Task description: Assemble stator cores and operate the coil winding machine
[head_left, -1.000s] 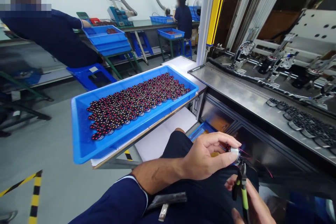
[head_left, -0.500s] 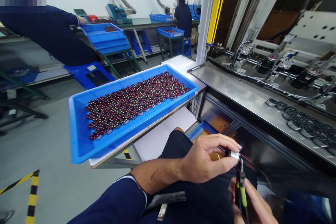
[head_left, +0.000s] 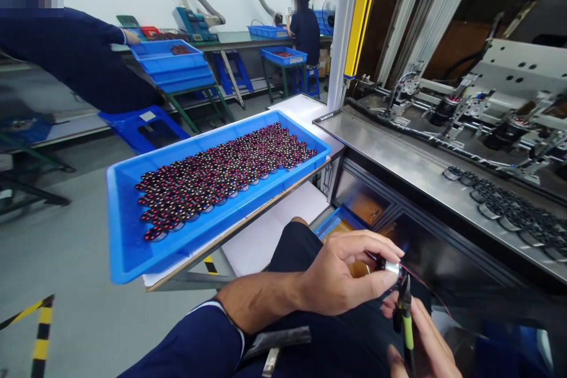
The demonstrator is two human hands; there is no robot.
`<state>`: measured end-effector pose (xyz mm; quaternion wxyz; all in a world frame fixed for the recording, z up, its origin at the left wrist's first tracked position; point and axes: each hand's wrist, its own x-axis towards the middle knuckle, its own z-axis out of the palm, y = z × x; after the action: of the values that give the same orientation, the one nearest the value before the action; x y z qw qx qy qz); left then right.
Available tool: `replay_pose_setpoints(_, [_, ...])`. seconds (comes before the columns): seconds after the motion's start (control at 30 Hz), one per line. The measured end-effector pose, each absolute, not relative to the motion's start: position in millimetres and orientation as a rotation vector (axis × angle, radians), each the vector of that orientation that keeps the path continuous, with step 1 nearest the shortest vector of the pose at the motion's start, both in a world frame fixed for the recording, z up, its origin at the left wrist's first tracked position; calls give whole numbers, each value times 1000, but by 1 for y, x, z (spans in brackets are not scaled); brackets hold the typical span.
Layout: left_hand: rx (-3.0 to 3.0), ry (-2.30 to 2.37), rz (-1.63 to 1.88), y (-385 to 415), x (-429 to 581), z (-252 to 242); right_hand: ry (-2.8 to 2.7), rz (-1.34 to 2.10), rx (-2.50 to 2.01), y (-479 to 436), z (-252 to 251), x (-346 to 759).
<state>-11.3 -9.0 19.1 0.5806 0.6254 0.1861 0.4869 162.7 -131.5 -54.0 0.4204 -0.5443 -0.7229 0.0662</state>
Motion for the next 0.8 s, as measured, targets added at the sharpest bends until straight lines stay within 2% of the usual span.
replay_pose_setpoints(0.3, [1524,401,1174,-10,-13,22,-1775,176,-1367,-128,-42,154])
replay_pose_setpoints(0.57, [1529,392,1153,-11,-13,21,-1666,147,-1452,-136,-55,159])
replay_pose_setpoints(0.8, [1620,331,1128,-2,-15,13,-1538,463,-1470,-132,-49,181])
